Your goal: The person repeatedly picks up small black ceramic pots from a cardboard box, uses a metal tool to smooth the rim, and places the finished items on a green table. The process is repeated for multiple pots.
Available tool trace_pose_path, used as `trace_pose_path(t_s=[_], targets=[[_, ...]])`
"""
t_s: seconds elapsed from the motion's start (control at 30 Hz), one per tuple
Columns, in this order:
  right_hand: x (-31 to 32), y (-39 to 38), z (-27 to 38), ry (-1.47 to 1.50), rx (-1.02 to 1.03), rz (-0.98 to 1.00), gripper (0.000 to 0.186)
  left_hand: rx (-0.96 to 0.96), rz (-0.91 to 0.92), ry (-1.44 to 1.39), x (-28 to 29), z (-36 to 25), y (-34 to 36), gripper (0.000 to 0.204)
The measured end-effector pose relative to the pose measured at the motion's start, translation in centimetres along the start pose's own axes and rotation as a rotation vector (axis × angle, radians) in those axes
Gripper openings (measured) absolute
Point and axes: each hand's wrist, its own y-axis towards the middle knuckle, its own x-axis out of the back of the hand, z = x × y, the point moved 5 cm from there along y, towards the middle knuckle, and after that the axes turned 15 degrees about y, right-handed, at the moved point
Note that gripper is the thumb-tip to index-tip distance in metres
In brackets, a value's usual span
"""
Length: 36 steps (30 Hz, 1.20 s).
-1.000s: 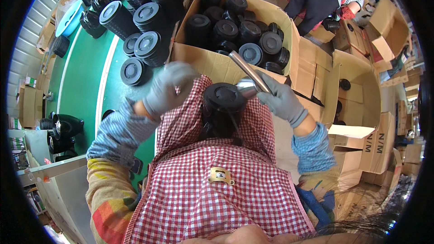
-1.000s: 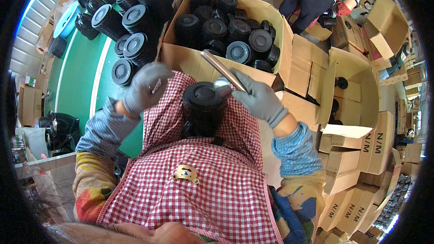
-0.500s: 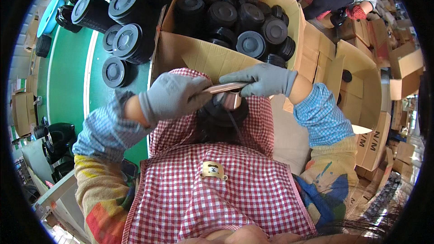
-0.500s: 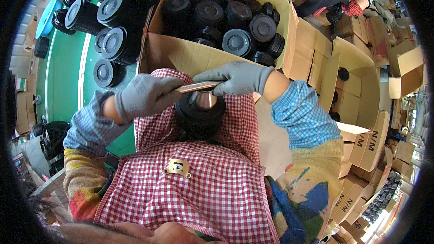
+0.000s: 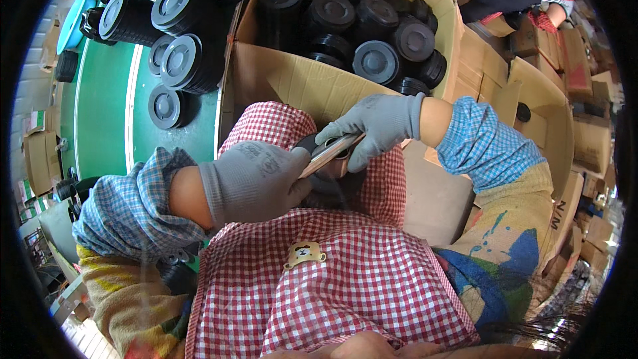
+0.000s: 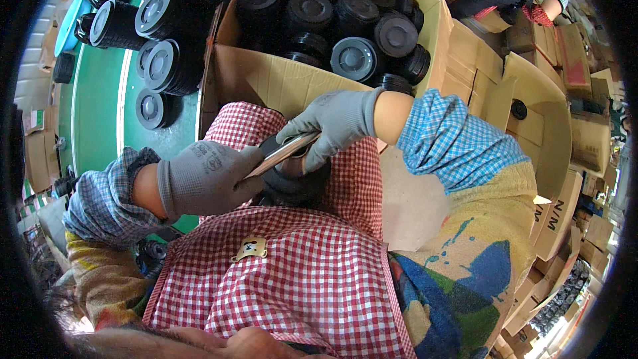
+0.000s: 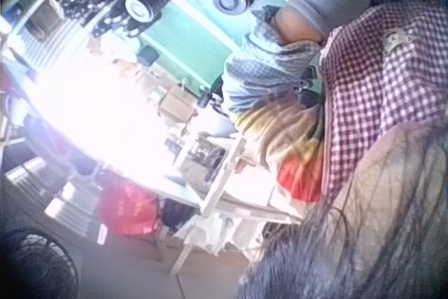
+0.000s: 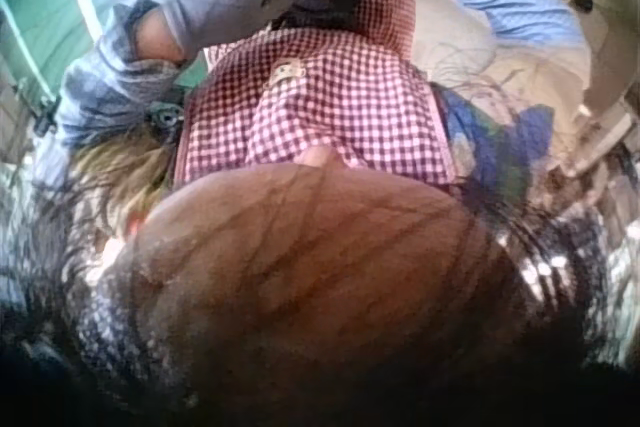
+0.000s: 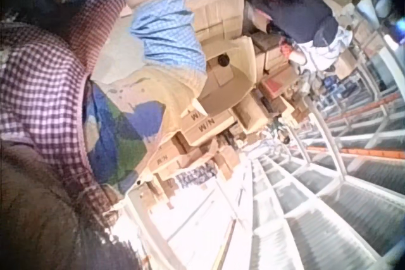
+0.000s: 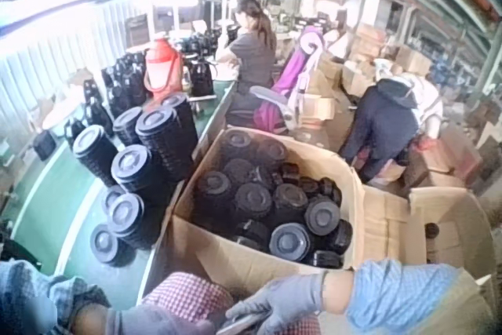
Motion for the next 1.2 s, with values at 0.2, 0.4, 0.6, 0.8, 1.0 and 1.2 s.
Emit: trace_pose_path(t_s=[0.2,0.4,0.6,0.8,1.0,1.2], targets=[[0.0,1.3,-0.1,-0.177,0.018,0.040,0.074,0.160,0.072,-0.179,-1.2,0.1,2.2,0.039],[-1.6,1.1,-2.1,-0.266,0.075,-0.122,0.073,0.149,0.060,-0.132,-2.1,0.7,4.8,0.043],[-2.5,-0.9,-0.1,-0.166,-0.067,-0.190,0.075,-0.049,0.146,-0.002,-2.4,2.6,6.3,0.058],[-4.0,-2.0,-1.0,0.061,-0.156,-0.357,0.073,-0.281,0.031,0.191,-2.1,3.7,8.8,0.043],[-4.1,-2.2,-0.3,-0.011,-0.213,-0.469,0.069,-0.257,0.121,0.453,-0.8,3.7,9.9,0.043],[-3.5,-3.8,-6.9,0.613,0.345,-0.835,0.047,-0.372,-1.113,0.206,0.4,6.2,-2.0,0.051]])
